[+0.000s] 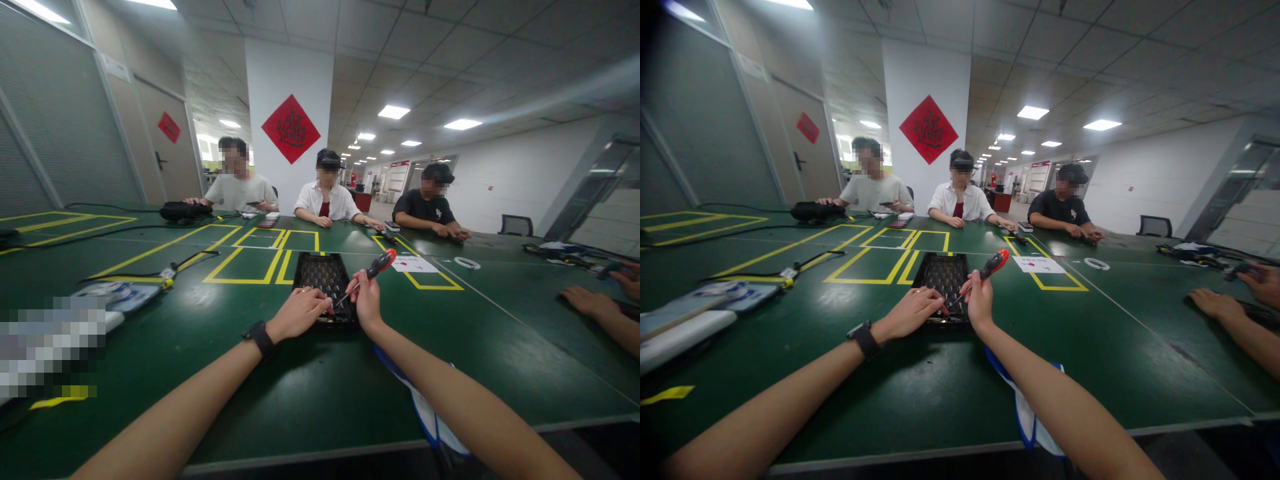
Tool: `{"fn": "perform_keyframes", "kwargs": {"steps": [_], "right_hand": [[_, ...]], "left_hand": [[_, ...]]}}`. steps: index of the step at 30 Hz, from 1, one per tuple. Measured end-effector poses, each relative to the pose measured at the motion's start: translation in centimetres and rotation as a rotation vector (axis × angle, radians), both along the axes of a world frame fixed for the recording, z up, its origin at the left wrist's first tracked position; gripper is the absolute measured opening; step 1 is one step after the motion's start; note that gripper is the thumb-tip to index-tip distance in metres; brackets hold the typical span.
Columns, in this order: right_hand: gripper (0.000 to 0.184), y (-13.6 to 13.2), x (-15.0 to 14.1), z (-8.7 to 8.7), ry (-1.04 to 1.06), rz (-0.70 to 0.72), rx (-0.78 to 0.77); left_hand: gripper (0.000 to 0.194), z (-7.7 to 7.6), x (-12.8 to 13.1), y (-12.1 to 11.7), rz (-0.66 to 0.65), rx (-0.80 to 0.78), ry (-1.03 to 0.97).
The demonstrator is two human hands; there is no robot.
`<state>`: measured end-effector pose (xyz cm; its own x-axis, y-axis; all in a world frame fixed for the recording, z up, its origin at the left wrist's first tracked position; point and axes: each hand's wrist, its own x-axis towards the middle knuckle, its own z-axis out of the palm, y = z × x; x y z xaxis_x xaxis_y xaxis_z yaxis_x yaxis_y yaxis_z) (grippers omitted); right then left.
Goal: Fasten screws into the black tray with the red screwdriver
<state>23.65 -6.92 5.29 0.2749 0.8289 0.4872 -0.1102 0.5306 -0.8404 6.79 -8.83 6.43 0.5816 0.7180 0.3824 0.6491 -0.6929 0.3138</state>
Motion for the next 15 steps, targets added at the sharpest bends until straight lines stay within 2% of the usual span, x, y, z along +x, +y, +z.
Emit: {"fn": "perform_keyframes", "kwargs": {"steps": [11, 15], "right_hand": [[0.033, 0.02, 0.03, -0.08, 0.000, -0.010, -0.006], [0.034, -0.02, 0.06, -0.02, 0.017, -0.012, -0.003]], "left_hand": [[0.053, -0.04, -0.05, -0.22, 0.018, -0.010, -0.033], [0.052, 0.04, -0.05, -0.01, 0.009, -0.059, -0.110]]}}
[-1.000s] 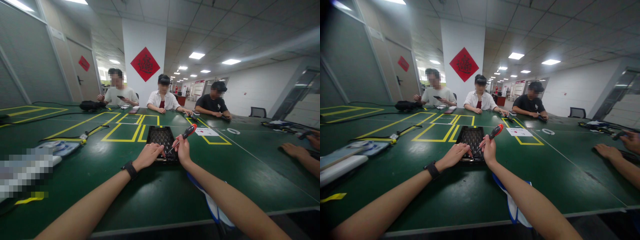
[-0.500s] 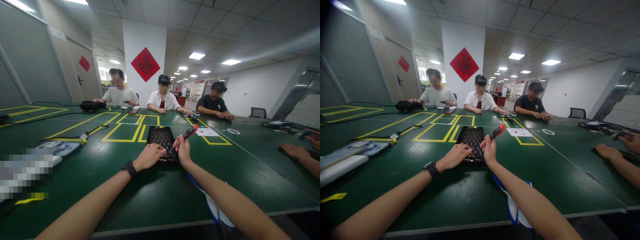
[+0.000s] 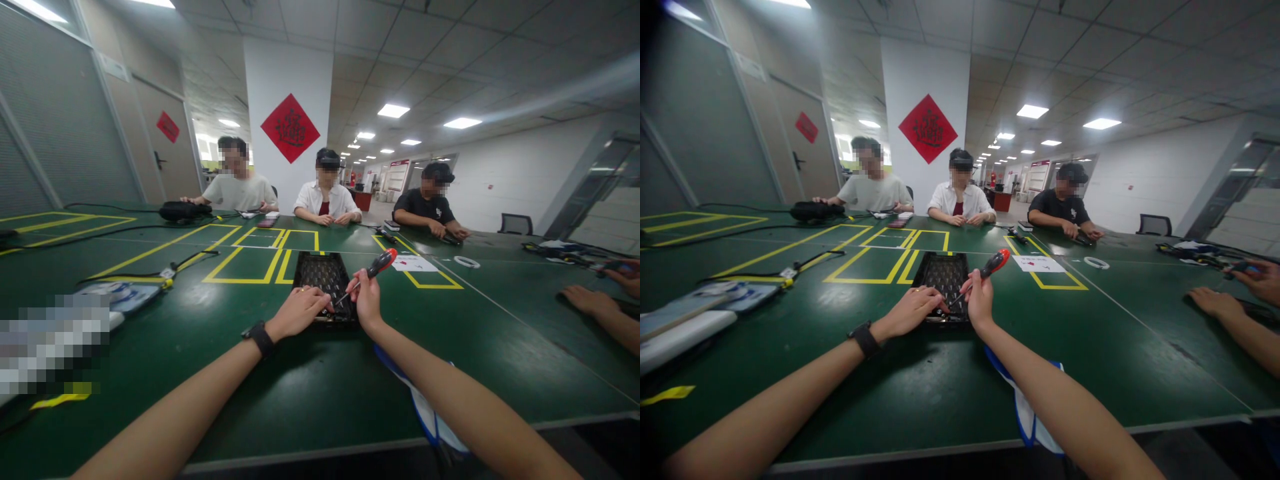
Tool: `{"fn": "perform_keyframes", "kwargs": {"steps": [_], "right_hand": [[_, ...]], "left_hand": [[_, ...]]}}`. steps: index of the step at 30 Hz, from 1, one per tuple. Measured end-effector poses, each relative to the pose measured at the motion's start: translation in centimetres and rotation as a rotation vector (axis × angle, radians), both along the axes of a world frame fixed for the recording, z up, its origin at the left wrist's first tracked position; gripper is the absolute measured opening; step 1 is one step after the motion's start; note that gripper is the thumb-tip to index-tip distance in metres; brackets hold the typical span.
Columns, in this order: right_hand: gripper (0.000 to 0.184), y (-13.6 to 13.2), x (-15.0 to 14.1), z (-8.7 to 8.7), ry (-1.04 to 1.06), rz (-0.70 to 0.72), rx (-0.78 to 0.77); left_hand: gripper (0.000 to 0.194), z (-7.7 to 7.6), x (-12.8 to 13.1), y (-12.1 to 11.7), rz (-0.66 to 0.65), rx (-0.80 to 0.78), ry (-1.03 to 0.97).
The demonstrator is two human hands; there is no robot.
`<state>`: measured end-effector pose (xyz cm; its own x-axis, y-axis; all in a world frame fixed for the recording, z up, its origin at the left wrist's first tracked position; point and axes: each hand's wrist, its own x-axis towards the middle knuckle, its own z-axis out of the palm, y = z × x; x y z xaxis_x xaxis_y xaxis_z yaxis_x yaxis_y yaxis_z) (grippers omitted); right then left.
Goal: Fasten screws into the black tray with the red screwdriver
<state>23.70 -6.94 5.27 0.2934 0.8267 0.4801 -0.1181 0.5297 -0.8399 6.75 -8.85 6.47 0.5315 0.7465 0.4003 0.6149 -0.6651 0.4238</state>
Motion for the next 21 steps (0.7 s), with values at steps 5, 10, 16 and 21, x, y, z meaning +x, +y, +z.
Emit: {"fn": "perform_keyframes", "kwargs": {"steps": [5, 10, 16, 21], "right_hand": [[0.035, 0.9, 0.3, 0.0, 0.082, -0.003, -0.013], [0.039, 2.6, 0.5, 0.1, 0.119, 0.020, -0.109], [0.042, 4.1, -0.6, 0.7, 0.140, 0.125, -0.257], [0.037, 4.5, -1.4, 0.7, 0.128, 0.214, -0.277]], "left_hand": [[0.043, -0.2, -0.9, 1.8, 0.053, -0.068, -0.283], [0.042, -2.7, -3.7, 5.6, 0.367, -0.001, -0.322], [0.050, -5.3, -5.3, 7.7, 0.496, -0.232, -0.339], [0.047, -4.8, -5.0, 6.6, 0.428, -0.194, -0.388]]}}
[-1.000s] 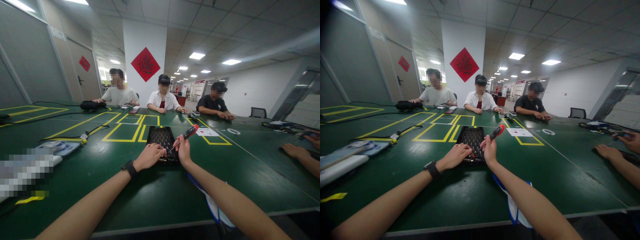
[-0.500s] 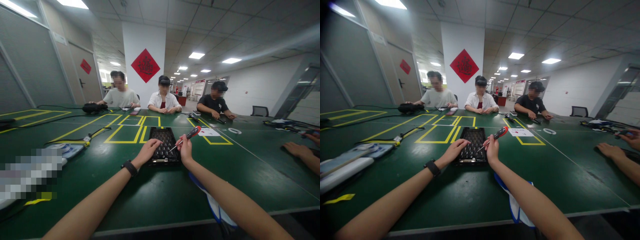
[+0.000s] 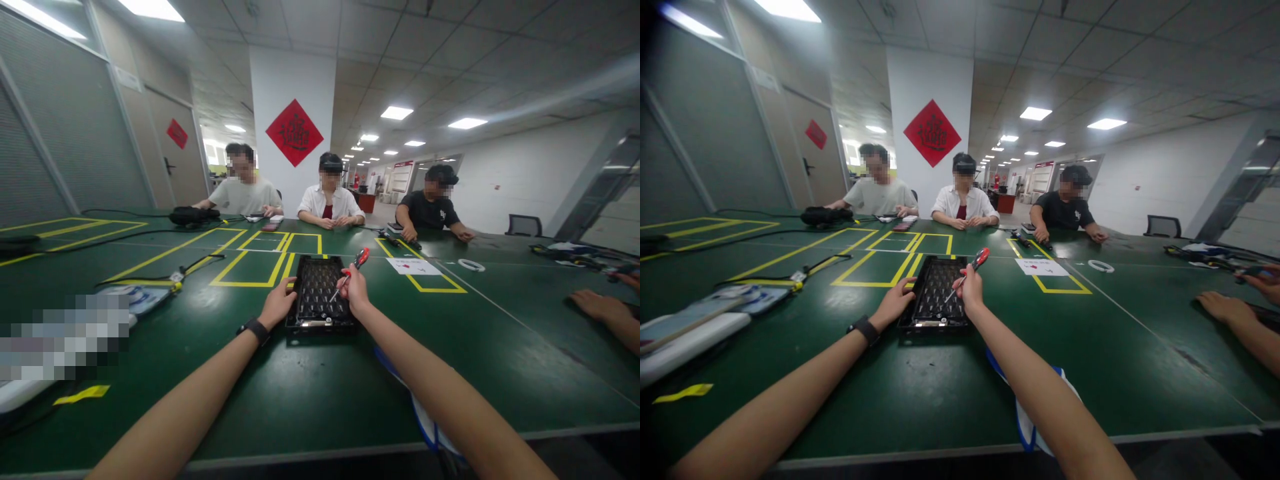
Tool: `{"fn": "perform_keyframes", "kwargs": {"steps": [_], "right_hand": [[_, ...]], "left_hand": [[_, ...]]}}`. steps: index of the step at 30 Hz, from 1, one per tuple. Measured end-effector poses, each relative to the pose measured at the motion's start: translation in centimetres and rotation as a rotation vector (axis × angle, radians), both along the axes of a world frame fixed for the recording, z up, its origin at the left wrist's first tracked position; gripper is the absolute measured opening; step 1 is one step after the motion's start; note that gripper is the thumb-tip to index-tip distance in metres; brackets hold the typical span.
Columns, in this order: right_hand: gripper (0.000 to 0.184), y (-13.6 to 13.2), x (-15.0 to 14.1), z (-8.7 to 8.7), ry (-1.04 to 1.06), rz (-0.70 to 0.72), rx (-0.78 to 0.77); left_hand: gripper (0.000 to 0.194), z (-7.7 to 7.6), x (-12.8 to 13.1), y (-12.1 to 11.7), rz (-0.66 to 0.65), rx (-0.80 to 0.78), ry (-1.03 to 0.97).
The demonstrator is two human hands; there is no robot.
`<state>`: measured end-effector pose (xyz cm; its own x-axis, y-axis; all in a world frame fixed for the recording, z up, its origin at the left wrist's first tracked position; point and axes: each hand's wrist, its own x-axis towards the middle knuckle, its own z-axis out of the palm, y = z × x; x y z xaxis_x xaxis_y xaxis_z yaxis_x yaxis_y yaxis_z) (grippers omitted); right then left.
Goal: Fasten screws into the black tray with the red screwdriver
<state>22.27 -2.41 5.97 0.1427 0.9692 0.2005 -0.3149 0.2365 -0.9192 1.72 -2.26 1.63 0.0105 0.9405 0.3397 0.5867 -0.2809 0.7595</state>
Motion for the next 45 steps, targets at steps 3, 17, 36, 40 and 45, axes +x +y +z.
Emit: {"fn": "perform_keyframes", "kwargs": {"steps": [3, 17, 36, 40, 45], "right_hand": [[0.027, -0.6, 0.1, -0.2, -0.049, 0.052, 0.059], [0.030, -2.8, 0.8, -0.1, -0.142, -0.101, 0.231], [0.028, -5.9, 0.0, 1.0, -0.199, -0.003, 0.318], [0.029, -6.0, 0.0, 1.0, -0.192, -0.014, 0.319], [0.026, -6.0, -0.1, 0.9, -0.209, -0.035, 0.341]], "left_hand": [[0.045, 0.2, -0.1, -0.5, -0.003, 0.020, -0.019], [0.024, 4.5, 2.5, -1.9, -0.066, 0.268, 0.218], [0.022, 5.1, 6.5, -4.6, -0.443, 0.151, 0.231], [0.021, 5.1, 6.5, -4.6, -0.441, 0.180, 0.234], [0.023, 4.8, 6.4, -4.7, -0.453, 0.147, 0.200]]}}
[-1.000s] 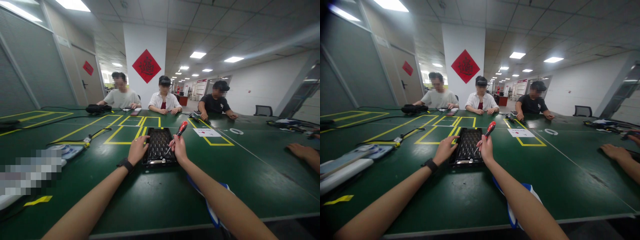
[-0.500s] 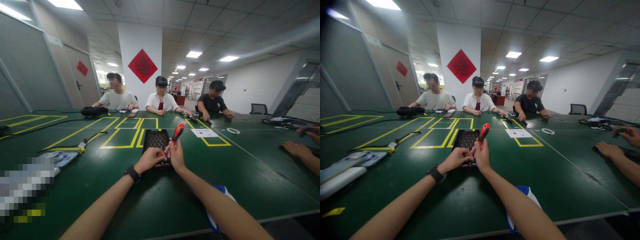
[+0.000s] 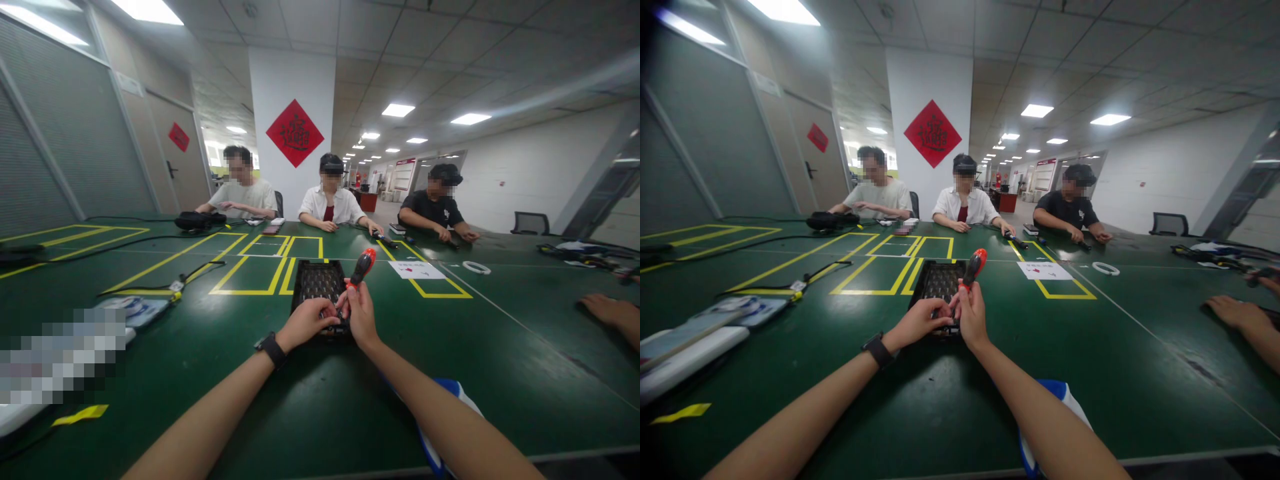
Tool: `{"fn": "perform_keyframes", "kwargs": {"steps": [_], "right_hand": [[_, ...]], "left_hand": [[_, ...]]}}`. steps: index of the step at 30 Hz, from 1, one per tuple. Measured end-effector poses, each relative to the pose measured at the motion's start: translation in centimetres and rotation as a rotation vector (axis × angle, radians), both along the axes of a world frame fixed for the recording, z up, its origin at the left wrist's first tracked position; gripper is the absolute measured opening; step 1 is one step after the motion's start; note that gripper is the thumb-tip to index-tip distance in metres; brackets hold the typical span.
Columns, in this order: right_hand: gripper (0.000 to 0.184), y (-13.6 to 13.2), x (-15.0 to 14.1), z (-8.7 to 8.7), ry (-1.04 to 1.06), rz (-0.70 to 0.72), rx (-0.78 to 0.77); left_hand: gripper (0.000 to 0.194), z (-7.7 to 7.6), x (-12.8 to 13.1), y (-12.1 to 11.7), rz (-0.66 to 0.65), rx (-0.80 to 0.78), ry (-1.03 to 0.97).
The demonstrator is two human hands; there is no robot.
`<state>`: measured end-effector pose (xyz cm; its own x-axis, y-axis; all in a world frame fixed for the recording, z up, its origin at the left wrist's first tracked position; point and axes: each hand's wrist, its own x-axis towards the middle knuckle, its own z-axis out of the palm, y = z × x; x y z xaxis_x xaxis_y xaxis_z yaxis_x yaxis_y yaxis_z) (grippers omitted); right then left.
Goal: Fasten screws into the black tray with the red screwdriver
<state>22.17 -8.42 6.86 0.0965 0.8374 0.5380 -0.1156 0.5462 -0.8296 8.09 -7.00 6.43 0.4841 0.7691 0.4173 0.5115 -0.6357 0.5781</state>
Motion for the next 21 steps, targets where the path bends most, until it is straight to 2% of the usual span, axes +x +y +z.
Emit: {"fn": "perform_keyframes", "kwargs": {"steps": [6, 12, 17, 21], "right_hand": [[0.028, -0.1, -0.1, -0.3, -0.038, 0.052, 0.024], [0.035, 0.0, 0.0, -0.5, -0.038, 0.065, 0.026], [0.033, -0.1, -0.1, -0.4, -0.036, 0.032, 0.044], [0.032, -0.2, -0.2, -0.4, -0.040, 0.064, 0.037]], "left_hand": [[0.020, -0.3, -0.1, -0.1, 0.011, 0.044, 0.036], [0.022, -0.1, -0.2, -0.1, -0.060, 0.064, 0.018], [0.026, -0.6, -0.3, 0.1, -0.002, 0.010, -0.028], [0.027, -1.2, -0.4, 0.4, 0.025, 0.018, 0.000]]}}
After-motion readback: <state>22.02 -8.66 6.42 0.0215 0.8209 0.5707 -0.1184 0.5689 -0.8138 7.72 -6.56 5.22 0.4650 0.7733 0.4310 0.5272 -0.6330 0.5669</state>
